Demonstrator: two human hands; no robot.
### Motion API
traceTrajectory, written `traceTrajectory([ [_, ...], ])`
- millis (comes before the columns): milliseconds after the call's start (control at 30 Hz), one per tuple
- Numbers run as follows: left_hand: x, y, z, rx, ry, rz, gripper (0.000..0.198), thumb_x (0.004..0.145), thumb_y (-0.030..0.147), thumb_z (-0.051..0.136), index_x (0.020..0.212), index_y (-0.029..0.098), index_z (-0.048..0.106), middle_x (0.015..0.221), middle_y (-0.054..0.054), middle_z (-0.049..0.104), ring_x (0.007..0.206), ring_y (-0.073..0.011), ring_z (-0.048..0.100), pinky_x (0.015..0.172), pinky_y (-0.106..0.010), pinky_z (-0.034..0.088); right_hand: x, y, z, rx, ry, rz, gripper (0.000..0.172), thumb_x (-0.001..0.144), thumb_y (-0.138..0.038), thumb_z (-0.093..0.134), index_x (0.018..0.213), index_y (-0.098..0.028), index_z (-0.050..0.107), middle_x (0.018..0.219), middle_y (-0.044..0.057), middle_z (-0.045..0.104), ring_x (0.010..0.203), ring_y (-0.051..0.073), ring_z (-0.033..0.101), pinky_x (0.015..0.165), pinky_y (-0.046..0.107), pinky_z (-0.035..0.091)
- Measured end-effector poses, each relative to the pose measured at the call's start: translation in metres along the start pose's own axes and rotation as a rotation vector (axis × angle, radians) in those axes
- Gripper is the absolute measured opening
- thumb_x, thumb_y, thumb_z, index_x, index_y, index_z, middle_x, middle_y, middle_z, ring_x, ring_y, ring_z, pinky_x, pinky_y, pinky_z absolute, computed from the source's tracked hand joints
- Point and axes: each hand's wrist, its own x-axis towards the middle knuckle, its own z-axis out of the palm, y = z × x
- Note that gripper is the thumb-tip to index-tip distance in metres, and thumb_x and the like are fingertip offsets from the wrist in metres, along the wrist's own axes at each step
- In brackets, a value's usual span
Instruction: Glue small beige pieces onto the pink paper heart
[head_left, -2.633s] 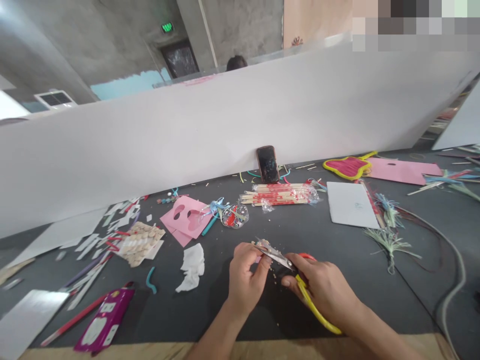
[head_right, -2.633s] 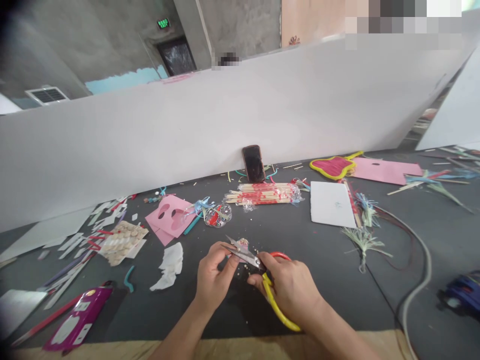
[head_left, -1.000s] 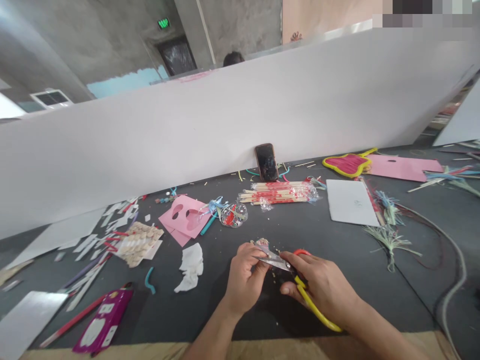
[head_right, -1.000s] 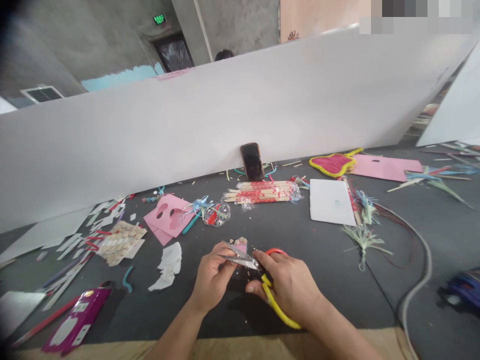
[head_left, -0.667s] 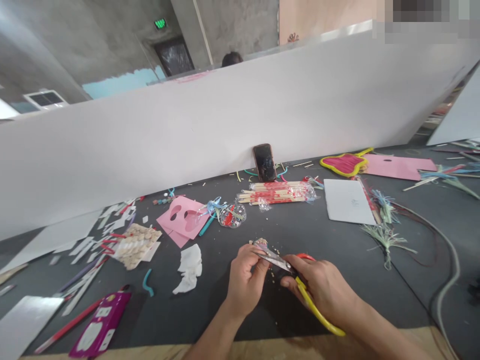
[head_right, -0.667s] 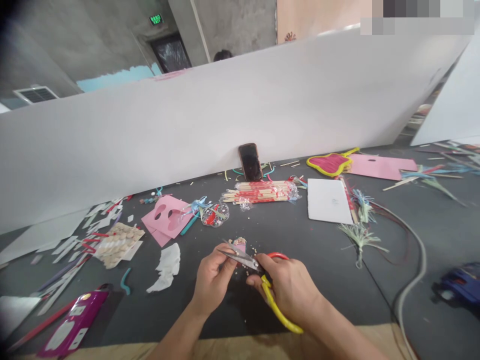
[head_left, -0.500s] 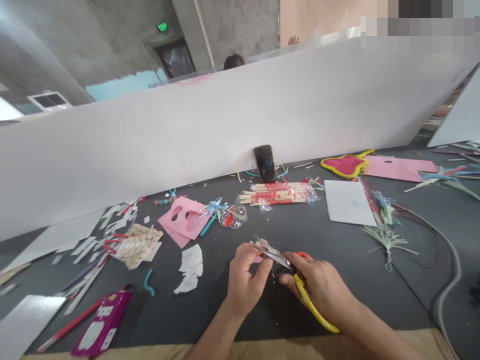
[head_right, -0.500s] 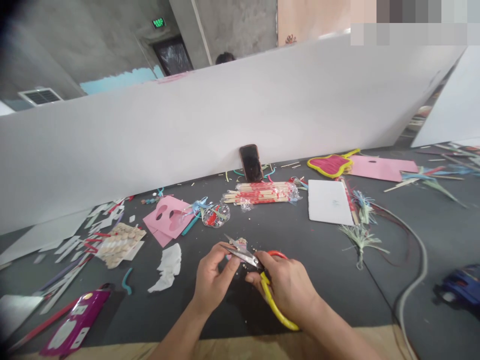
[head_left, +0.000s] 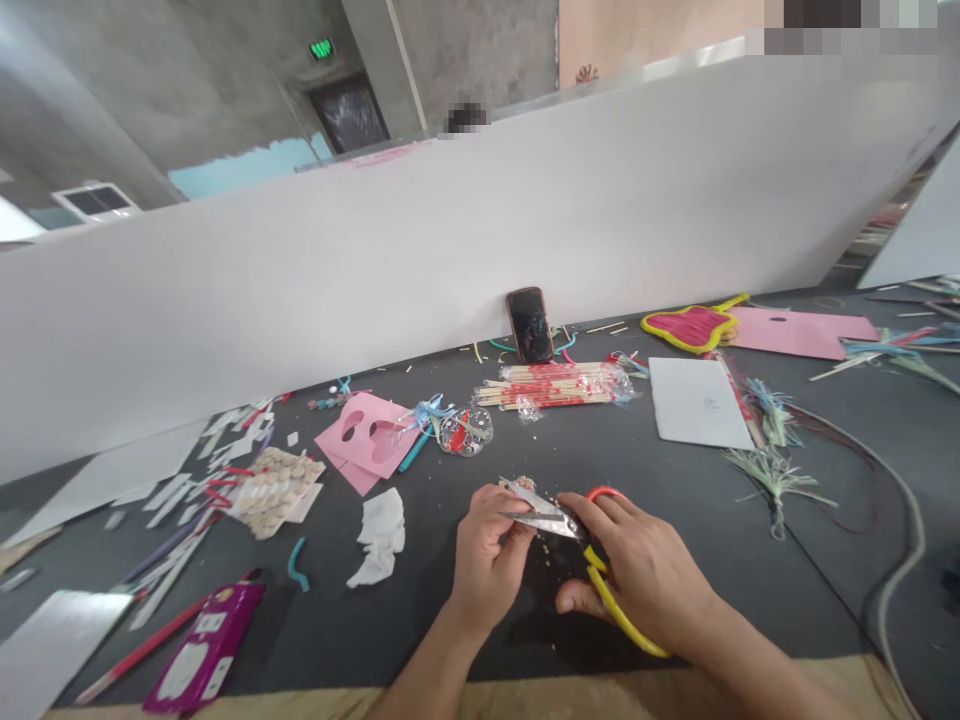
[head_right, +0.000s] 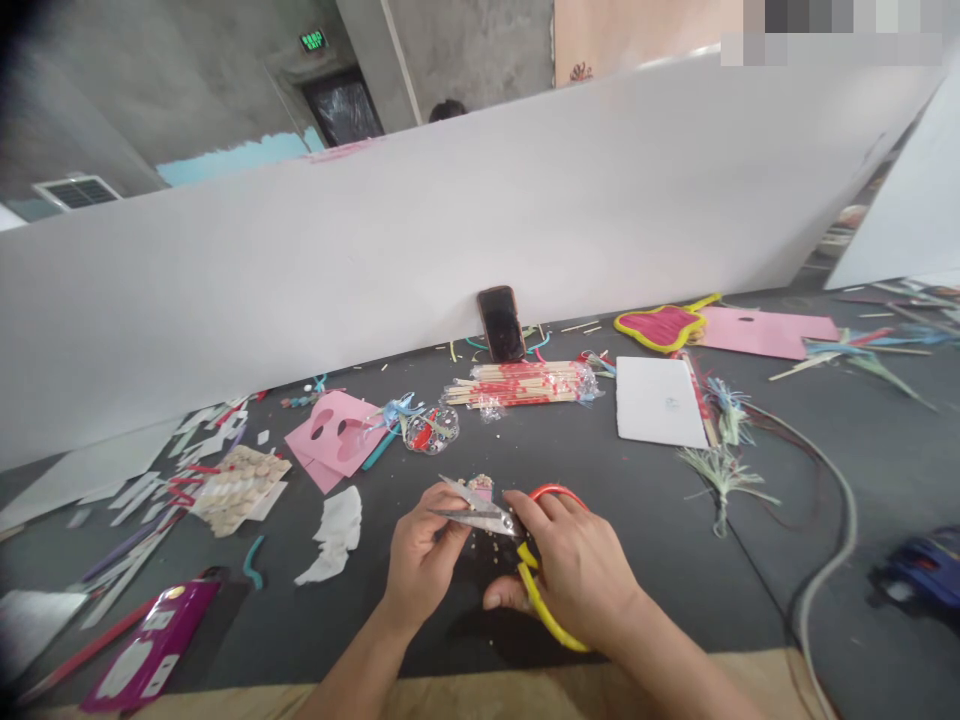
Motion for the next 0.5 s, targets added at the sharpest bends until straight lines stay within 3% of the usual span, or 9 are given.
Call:
traceTrajectory([
  [233, 0.002, -0.002, -0.001, 0.034, -0.007, 0.068, 0.019, 0.088, 0.021, 0.051, 0.074, 0.018, 0.064, 0.072, -0.005, 0.067, 0.075, -0.0182, 0.062, 0.076, -0.034, 0.047, -0.003, 0.000, 0.005, 0.060, -0.034, -0.032, 0.055, 0.084, -0.059, 0.051, 0.119, -0.017, 0.054, 0.092, 0.012, 0.070, 0.081, 0.026, 0.067, 0.064, 0.031, 0.048],
  [500, -0.001, 0.000, 0.000, -0.007, 0.008, 0.021, 0.018, 0.087, 0.018, 0.053, 0.072, 0.018, 0.062, 0.073, -0.004, 0.066, 0.075, -0.0173, 0.061, 0.078, -0.033, 0.047, -0.008, -0.003, 0.011, 0.002, -0.035, -0.016, 0.038, 0.094, -0.048, 0.038, 0.112, -0.018, 0.053, 0.077, 0.005, 0.071, 0.066, 0.023, 0.068, 0.053, 0.029, 0.041],
])
